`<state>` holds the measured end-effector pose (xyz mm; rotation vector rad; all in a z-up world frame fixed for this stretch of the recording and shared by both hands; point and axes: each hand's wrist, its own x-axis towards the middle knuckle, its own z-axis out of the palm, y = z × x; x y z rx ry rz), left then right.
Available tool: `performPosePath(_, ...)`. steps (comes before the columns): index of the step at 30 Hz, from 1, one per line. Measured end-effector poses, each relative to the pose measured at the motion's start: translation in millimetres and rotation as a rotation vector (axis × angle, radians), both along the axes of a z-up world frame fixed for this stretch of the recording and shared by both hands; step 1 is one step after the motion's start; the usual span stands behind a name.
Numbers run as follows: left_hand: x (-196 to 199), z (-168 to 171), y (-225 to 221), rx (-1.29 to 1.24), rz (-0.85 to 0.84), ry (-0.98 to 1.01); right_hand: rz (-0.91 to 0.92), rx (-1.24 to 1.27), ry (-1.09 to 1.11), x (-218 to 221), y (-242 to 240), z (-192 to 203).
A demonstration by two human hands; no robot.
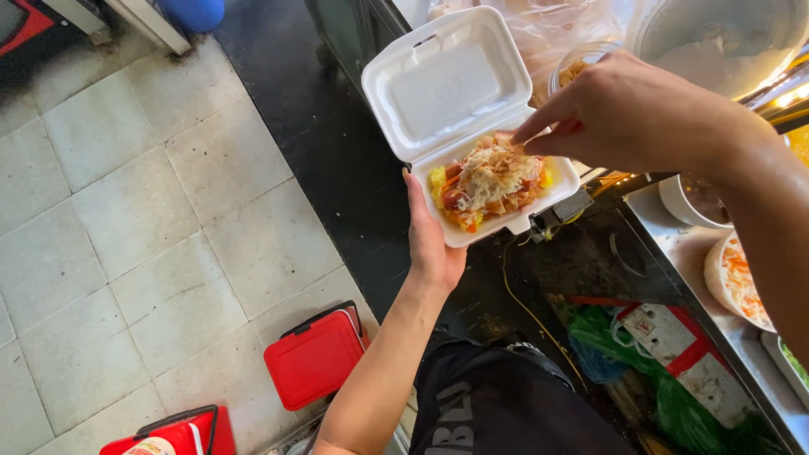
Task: Preparing a takeaway container of yellow sticky rice by adding various meat toppings, vegetables, and sauces.
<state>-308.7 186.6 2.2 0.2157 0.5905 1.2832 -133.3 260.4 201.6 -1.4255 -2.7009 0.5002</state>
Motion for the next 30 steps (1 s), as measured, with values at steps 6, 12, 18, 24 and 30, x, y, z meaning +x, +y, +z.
performPosePath(6,-3,3,-3,0.029,-0.002,-0.006,-0.212,0.142,-0.162,64,50,-57)
performPosePath(12,-2,-4,-4,0.057,0.013,-0.015,-0.231,0.030,-0.425,88,92,-120)
performPosePath(18,-3,-4,-4,0.054,0.002,-0.008,-0.205,0.080,-0.340,97,88,-116)
performPosePath(24,-2,-8,-2,0.016,0.002,0.002,-0.323,0.039,-0.063,57,38,-37)
performPosePath(30,8,-12,1,-0.024,0.017,-0.017,-0.026,-0.013,0.044,-24,-18,-5)
